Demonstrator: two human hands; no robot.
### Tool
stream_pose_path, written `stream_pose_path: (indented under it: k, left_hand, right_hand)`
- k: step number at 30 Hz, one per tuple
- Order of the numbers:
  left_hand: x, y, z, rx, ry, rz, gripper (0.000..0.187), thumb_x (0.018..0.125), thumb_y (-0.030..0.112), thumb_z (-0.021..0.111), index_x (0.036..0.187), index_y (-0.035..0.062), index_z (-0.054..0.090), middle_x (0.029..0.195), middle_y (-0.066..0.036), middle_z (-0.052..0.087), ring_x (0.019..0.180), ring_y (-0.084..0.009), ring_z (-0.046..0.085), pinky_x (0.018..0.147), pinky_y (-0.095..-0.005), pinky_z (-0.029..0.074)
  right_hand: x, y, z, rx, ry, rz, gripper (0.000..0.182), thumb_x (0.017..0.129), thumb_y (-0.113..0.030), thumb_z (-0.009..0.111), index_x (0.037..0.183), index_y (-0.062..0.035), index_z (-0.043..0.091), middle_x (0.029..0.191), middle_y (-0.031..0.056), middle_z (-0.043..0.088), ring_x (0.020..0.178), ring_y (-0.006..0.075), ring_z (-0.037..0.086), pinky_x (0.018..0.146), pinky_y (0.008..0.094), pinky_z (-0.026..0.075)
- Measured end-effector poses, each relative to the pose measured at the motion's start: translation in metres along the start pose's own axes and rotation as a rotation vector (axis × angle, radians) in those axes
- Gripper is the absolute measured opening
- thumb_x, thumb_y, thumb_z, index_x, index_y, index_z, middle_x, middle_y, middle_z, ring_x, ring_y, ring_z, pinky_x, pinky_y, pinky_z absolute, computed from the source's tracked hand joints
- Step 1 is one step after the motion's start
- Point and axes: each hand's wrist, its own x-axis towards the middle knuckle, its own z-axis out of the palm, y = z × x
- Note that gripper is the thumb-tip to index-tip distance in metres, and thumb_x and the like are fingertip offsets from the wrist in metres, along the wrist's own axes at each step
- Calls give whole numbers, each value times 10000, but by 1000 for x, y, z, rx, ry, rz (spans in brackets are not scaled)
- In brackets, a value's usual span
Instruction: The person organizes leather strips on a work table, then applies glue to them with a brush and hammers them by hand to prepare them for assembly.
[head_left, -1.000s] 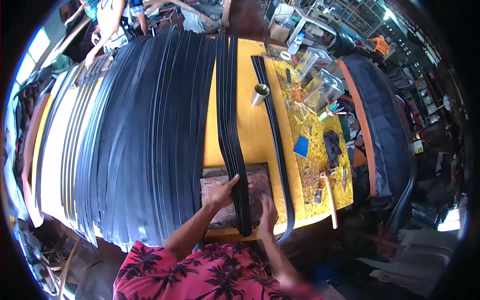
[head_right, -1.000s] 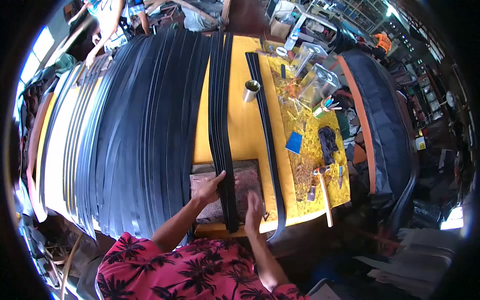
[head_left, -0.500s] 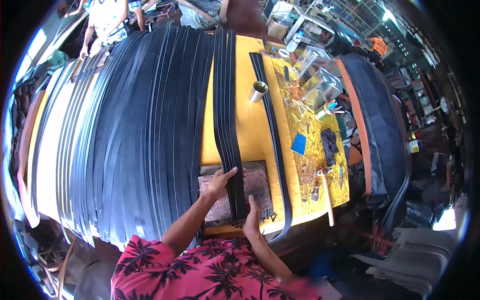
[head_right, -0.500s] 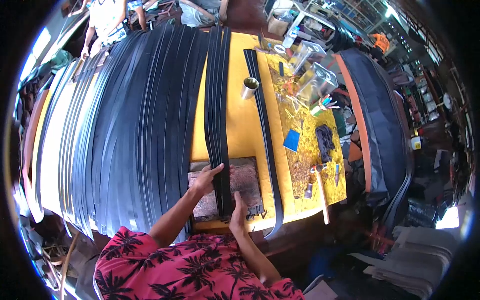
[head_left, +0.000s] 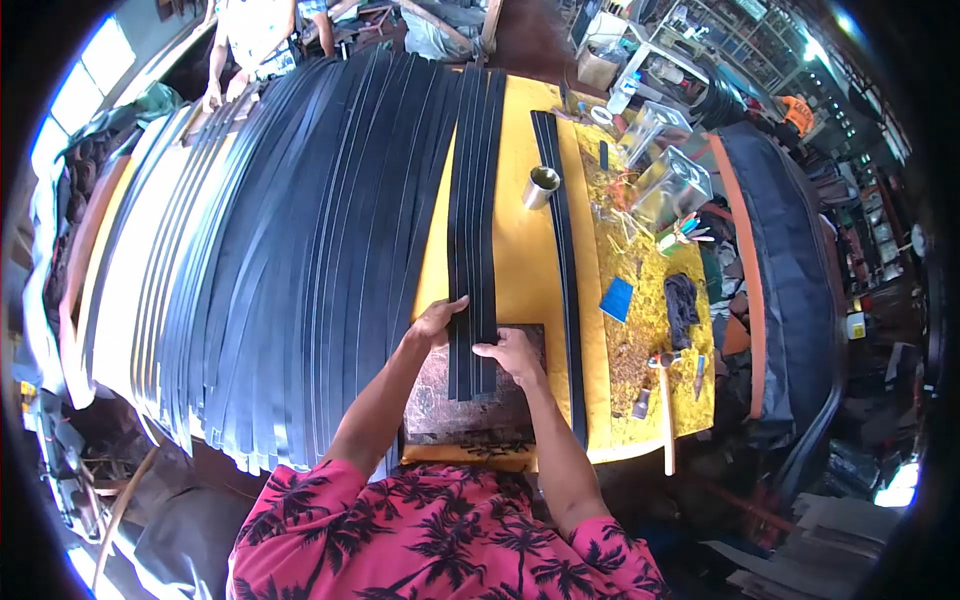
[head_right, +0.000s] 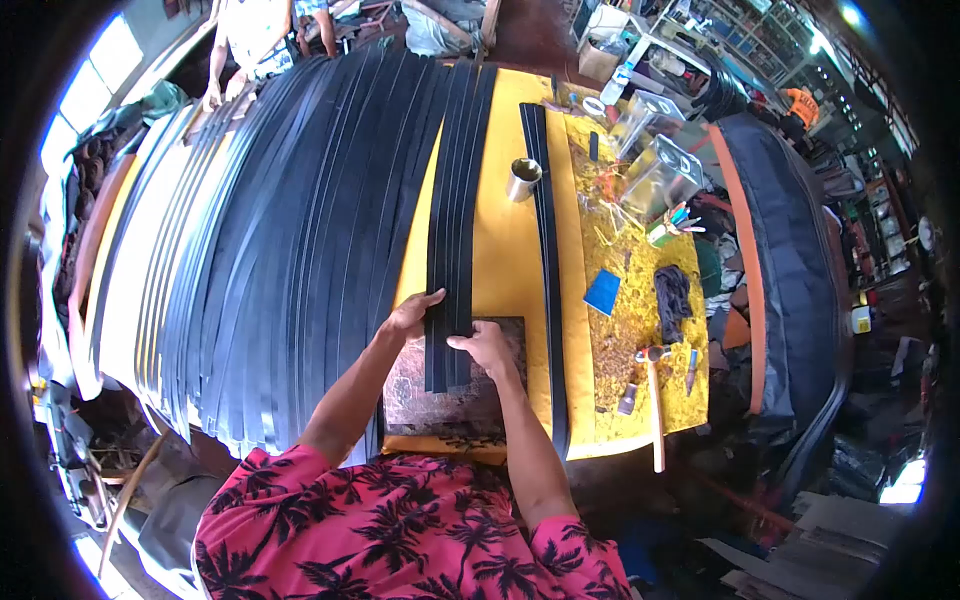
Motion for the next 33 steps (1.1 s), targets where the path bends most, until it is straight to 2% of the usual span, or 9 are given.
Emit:
stream_pose_path:
  k: [11, 17, 22, 25, 26, 27, 29, 30, 33]
  left_hand:
    - [-19, 21, 0, 172, 83, -176, 407, 962, 331, 595, 1153, -24, 646, 1106, -111, 694, 1044, -212, 657, 917, -371, 538]
    - [-12, 21, -15, 184, 144, -255, 356, 926, 259, 657, 1148, -19, 640, 1106, -105, 693, 1037, -199, 666, 901, -363, 557]
    - [-13, 17, -7, 195, 205, -252, 340, 891, 268, 704, 1081, -9, 647, 989, -123, 707, 926, -223, 696, 837, -388, 587]
    - [-9, 21, -10, 322, 217, -223, 348, 888, 318, 707, 1049, 13, 663, 959, -150, 706, 861, -243, 712, 762, -413, 603]
    - [-9, 17, -9, 204, 280, -225, 337, 896, 333, 700, 1054, 37, 669, 850, -125, 713, 574, -172, 662, 497, -311, 555]
    - [-7, 18, -16, 203, 277, -225, 337, 896, 333, 700, 1054, 37, 669, 850, -125, 713, 574, -172, 662, 497, -311, 555]
    - [2, 13, -53, 139, 197, -277, 315, 905, 349, 692, 1013, 54, 670, 662, -43, 658, 352, -75, 451, 303, -224, 320]
    - [15, -1, -81, 175, 234, -235, 343, 900, 399, 690, 961, 62, 664, 543, 28, 549, 291, -27, 235, 287, -222, 101]
    - [12, 1, -73, 333, 314, -222, 353, 880, 414, 710, 912, 68, 652, 524, 55, 485, 324, -39, 305, 311, -224, 160]
  right_hand:
    - [-1, 21, -35, -323, 157, 19, 276, 711, -108, 807, 928, 43, 726, 813, 84, 713, 689, 139, 648, 635, 302, 510]
    - [-1, 24, -44, -165, 101, 52, 289, 686, -132, 812, 907, 30, 722, 792, 104, 719, 684, 158, 669, 651, 306, 511]
    - [-8, 12, -29, -448, 215, -47, 389, 700, -219, 793, 946, 54, 667, 905, 223, 697, 860, 342, 687, 746, 396, 513]
    - [-7, 8, -14, -442, 234, -58, 412, 701, -241, 792, 947, 57, 651, 894, 245, 681, 872, 365, 679, 756, 406, 513]
    - [-3, 19, -6, -513, 335, -137, 429, 697, -244, 796, 980, 44, 650, 887, 238, 681, 869, 363, 678, 754, 411, 510]
    - [2, 26, -7, -516, 336, -137, 429, 697, -244, 796, 980, 44, 650, 887, 238, 681, 869, 363, 678, 754, 411, 510]
    - [6, 37, -8, -581, 360, -188, 398, 701, -244, 795, 946, 41, 664, 879, 221, 690, 848, 333, 688, 731, 390, 514]
    - [-1, 26, -15, -499, 291, -129, 378, 702, -232, 796, 930, 44, 673, 866, 207, 698, 827, 306, 694, 718, 373, 516]
    - [4, 48, -42, -362, 269, -90, 317, 683, -178, 813, 918, 12, 719, 802, 156, 714, 732, 217, 692, 679, 324, 512]
